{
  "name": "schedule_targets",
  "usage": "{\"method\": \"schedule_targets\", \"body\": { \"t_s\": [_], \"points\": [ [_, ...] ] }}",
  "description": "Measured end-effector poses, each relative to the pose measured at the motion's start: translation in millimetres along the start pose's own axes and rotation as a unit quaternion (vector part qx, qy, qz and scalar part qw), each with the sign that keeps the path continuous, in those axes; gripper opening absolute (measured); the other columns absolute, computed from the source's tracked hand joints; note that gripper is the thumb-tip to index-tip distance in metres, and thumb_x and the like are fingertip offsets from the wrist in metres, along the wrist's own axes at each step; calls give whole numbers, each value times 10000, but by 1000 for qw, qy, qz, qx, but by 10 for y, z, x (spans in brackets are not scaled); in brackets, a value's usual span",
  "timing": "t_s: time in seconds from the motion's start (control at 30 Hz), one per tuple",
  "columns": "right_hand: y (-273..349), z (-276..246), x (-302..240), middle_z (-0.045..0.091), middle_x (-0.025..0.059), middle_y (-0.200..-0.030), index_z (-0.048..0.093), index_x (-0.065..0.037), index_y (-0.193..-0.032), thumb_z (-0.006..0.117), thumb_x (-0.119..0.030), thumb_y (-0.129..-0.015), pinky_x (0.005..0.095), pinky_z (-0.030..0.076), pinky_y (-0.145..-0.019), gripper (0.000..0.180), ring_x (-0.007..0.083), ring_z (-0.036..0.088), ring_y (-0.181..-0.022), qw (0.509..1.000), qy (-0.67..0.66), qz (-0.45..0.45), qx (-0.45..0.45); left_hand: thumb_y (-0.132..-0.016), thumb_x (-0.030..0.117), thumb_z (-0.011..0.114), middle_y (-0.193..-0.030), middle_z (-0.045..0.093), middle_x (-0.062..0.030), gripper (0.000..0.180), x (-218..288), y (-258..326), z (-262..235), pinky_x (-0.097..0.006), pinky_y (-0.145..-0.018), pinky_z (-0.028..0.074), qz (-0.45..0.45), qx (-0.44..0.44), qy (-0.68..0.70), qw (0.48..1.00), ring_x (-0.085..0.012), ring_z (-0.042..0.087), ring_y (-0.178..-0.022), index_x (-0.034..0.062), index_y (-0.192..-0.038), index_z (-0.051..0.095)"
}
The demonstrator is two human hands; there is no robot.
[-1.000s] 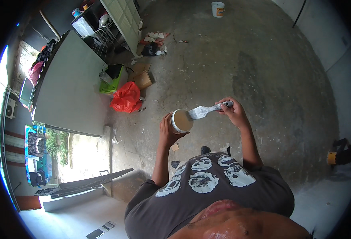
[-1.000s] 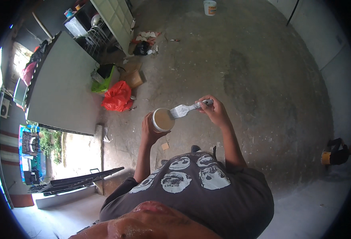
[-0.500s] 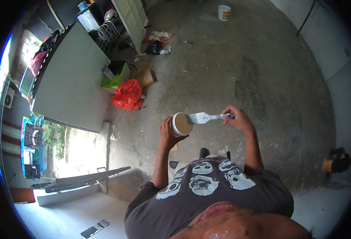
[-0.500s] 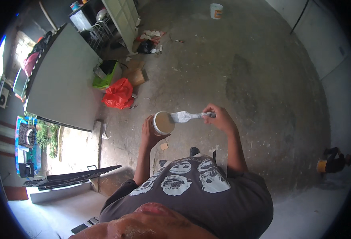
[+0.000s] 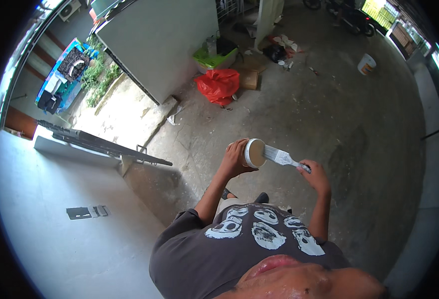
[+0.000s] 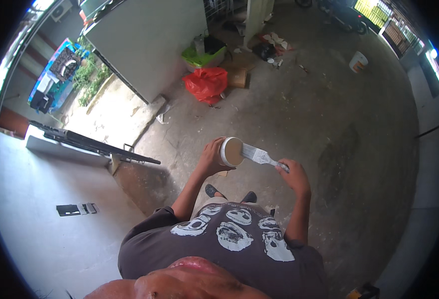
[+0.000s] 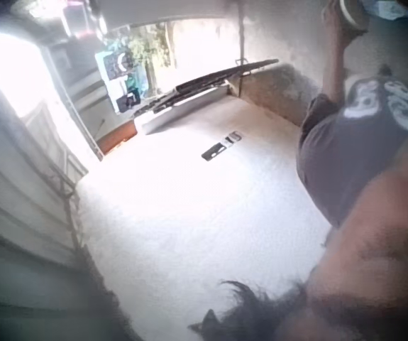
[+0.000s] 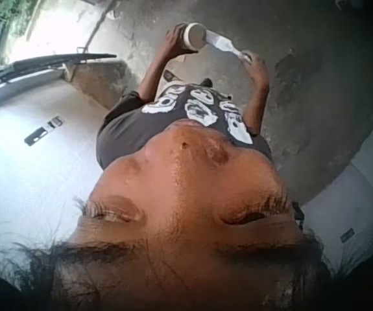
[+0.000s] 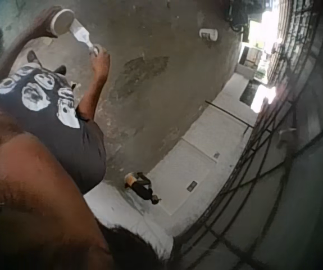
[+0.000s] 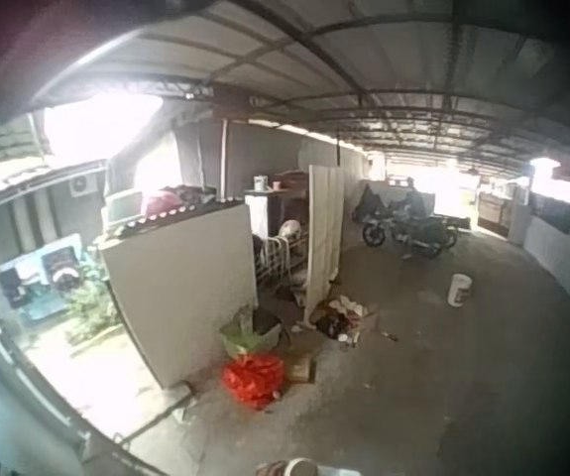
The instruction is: Painting a white wall with a brush and paint bucket.
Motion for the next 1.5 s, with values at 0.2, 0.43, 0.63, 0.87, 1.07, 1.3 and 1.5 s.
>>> {"method": "schedule_targets", "body": {
  "t_s": [0.2,0.43,0.63,0.87,1.07,1.3,1.5],
  "points": [
    [-491,495,-672,679,178,-914,675,-29,-1041,691,-286,-876,391,495,-737,306,335,653,-816,999,14,-36,-25,-494,339,945,-1338,516,-145,1049,-729,317,-770,-462,-1040,383,-47,54,-10,997,-336,501,-1254,67,-1360,419],
    [-946,1114,-1736,674,161,-824,671,-42,-1005,665,-351,-890,385,484,-685,329,320,650,-759,997,33,-45,-60,-477,288,957,-1339,523,-137,1038,-1491,725,-1622,-469,-1036,388,-86,114,-37,989,-346,482,-1270,80,-1350,438],
    [-1206,1815,-2286,681,152,-839,680,-62,-994,668,-368,-888,391,481,-688,325,307,653,-770,983,9,-128,-129,-479,293,954,-1326,539,-127,1037,-1837,1027,-1949,-468,-1028,402,-123,145,-68,979,-340,501,-1255,81,-1352,438],
    [-1619,2318,-2542,693,145,-871,688,-66,-1001,679,-377,-877,400,487,-696,335,309,664,-792,977,33,-169,-128,-491,324,946,-1333,527,-132,1038,-2225,975,-2217,-470,-1018,398,-139,154,-73,975,-338,506,-1243,88,-1356,422],
    [-2403,2438,-2522,689,145,-852,680,-68,-1024,680,-371,-879,402,489,-690,336,301,664,-771,972,17,-165,-165,-472,273,952,-1303,541,-163,1031,-2612,550,-2322,-486,-997,421,-153,166,-94,970,-377,521,-1206,84,-1341,432],
    [-3589,2356,-2500,683,154,-839,671,-60,-1032,680,-367,-879,389,485,-685,343,293,653,-760,961,2,-206,-184,-480,333,959,-1259,559,-166,1025,-3225,-40,-2561,-468,-959,449,-160,198,-97,962,-373,545,-1169,64,-1319,435],
    [-4984,1976,-2883,681,138,-845,669,-53,-1017,652,-378,-904,371,482,-700,345,243,643,-763,961,-81,-185,-187,-543,326,957,-1185,563,-195,993,-3735,-814,-3232,-436,-924,467,-248,327,-113,905,-372,567,-1090,-1,-1311,420]
  ]
}}
Point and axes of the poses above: each hand's wrist, its own y-axis away from the middle knuckle, its own z-axis out of the palm, x = y × z, the point moved 5 cm from there along -y, towards the middle knuckle
